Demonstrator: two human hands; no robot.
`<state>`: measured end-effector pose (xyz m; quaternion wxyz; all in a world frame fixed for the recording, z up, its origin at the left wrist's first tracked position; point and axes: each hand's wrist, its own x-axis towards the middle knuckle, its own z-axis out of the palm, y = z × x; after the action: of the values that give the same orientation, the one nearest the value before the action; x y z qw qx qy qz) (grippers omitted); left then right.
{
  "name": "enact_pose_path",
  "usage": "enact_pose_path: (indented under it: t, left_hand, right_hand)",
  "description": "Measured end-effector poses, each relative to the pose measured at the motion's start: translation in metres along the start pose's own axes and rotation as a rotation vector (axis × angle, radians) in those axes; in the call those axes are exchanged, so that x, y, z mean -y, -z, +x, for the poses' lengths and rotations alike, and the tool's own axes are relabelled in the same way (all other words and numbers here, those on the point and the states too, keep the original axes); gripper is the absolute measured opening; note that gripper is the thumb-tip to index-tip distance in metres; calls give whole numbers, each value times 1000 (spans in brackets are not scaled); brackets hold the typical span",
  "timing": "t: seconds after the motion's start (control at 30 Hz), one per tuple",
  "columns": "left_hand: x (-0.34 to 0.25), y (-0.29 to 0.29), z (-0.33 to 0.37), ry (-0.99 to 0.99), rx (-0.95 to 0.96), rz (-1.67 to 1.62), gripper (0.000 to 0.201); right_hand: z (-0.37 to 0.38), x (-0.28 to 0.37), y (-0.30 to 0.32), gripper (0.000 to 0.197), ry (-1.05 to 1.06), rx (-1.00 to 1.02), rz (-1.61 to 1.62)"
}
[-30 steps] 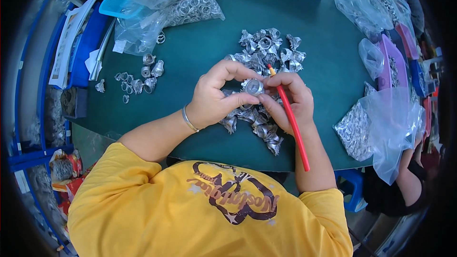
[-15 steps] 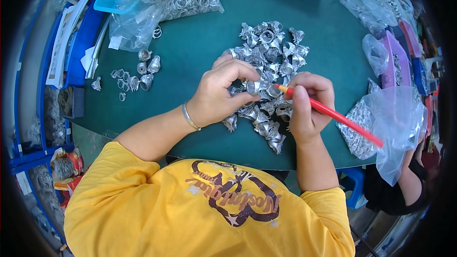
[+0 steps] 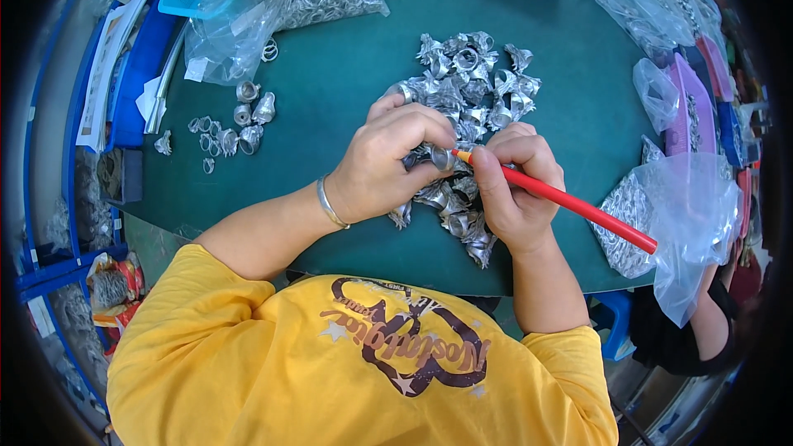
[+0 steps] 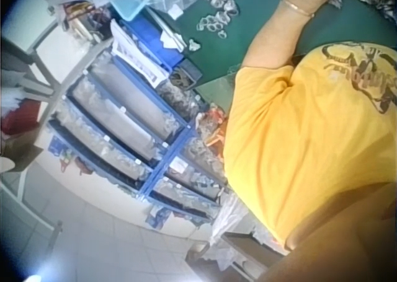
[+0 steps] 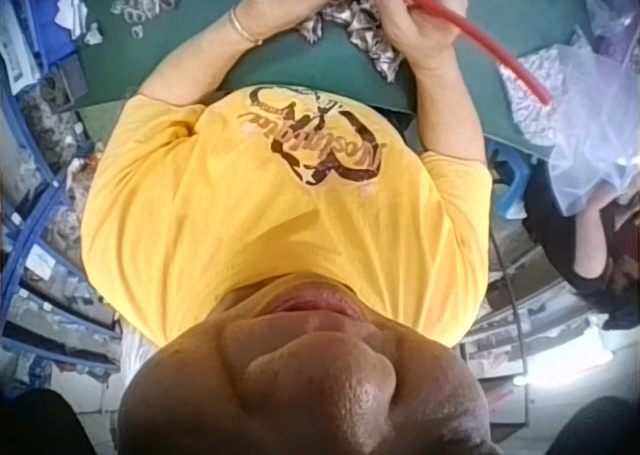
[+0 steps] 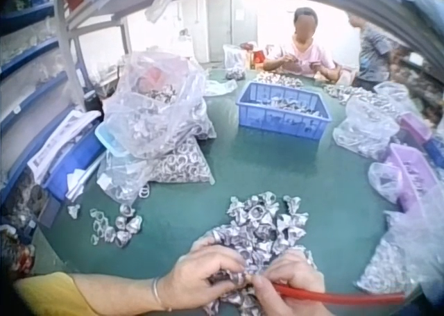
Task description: The person handles small bell-shaped metal components by hand, using a red pen-like tool to mark or apply a substance to the inside of each one. They pick items from a central pile and move processed items to the side.
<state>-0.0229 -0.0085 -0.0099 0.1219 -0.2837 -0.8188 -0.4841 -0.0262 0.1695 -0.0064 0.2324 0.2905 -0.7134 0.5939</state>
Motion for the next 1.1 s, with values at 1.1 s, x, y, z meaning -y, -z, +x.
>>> enact_pose_path:
  t: [1.1]
  left_hand:
    - [-2, 1, 1, 150, -57, -153, 39]
  right_hand:
    - [1, 2, 6, 17, 95, 27, 31]
